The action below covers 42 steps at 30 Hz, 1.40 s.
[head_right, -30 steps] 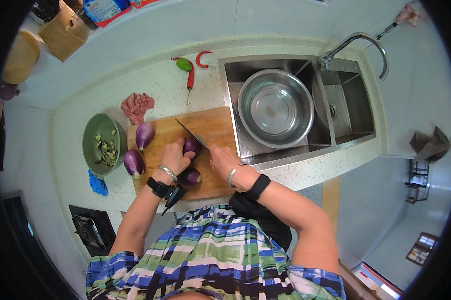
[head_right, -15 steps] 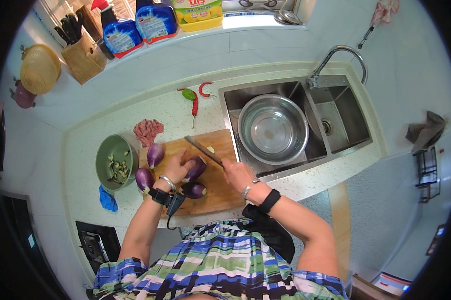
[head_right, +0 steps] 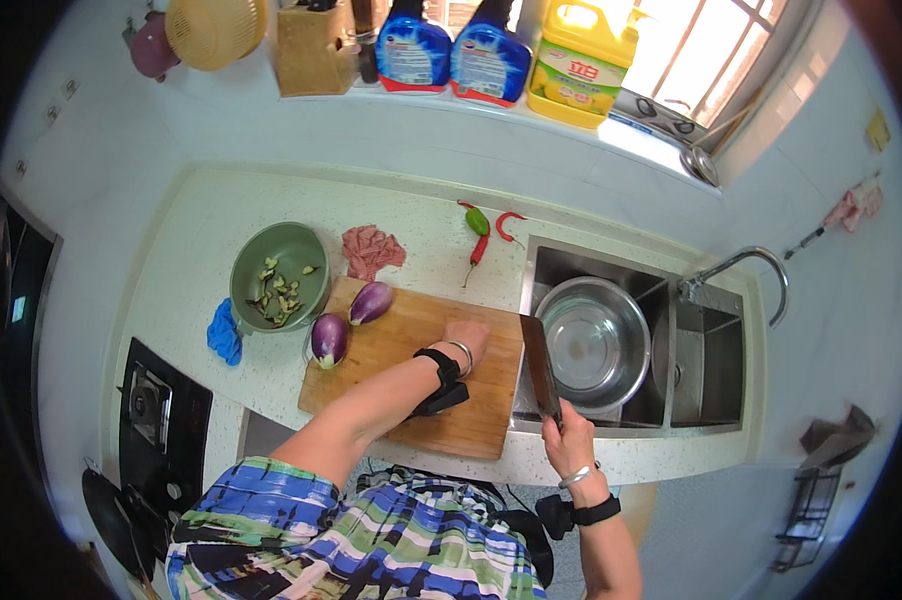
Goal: The person slices several eggplants into thin strips on a wooden cutting board using a cleaver and places the strips into a metal bowl in a sink.
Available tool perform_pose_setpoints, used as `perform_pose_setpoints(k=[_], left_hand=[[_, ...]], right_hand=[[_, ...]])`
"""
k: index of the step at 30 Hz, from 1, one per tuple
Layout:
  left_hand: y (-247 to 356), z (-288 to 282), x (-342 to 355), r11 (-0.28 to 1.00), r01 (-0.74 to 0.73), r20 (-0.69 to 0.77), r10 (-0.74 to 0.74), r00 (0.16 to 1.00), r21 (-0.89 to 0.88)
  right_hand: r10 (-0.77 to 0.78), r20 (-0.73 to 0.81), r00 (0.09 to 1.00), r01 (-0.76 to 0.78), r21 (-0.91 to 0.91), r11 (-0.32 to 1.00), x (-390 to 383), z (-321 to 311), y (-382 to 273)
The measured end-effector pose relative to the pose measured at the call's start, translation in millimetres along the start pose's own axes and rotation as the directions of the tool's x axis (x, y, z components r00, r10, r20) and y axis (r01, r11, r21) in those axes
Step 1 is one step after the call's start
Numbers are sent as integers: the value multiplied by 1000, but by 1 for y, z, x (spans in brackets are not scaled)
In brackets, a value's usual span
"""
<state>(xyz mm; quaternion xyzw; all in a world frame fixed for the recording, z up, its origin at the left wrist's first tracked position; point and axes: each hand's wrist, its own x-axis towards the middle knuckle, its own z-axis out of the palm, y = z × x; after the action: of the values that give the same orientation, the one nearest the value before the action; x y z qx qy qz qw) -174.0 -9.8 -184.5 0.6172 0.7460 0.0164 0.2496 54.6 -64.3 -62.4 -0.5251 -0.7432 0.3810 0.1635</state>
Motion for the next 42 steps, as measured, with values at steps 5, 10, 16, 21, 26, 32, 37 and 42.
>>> perform_pose_setpoints(k=[5,10,16,21,26,32,37,42], left_hand=[[-28,-39,-37,805,-298,-607,-94,789,-512],[-135,-131,-112,904,-59,-725,-300,621,-424],[-164,-118,-170,969,82,-632,-213,745,-231],[-92,-36,-184,900,-382,-369,289,883,-210],[-63,27,-165,944,-292,-545,328,772,154],[-69,14,-174,898,-440,-519,381,765,12],[-79,-23,-185,929,-340,-705,142,694,-147],[-111,-30,-147,991,52,-703,-123,701,-121]], right_hand=[[30,25,999,-31,48,998,-4,1,7],[27,51,998,-29,34,999,-6,3,10],[-16,70,997,13,48,999,-3,14,-1],[-44,112,993,41,37,999,-1,26,-8],[-62,131,990,60,16,998,-7,32,-18],[-36,131,991,34,17,999,-13,30,-10],[-13,121,993,6,54,999,-22,26,5],[6,133,991,-17,83,996,-23,25,3]])
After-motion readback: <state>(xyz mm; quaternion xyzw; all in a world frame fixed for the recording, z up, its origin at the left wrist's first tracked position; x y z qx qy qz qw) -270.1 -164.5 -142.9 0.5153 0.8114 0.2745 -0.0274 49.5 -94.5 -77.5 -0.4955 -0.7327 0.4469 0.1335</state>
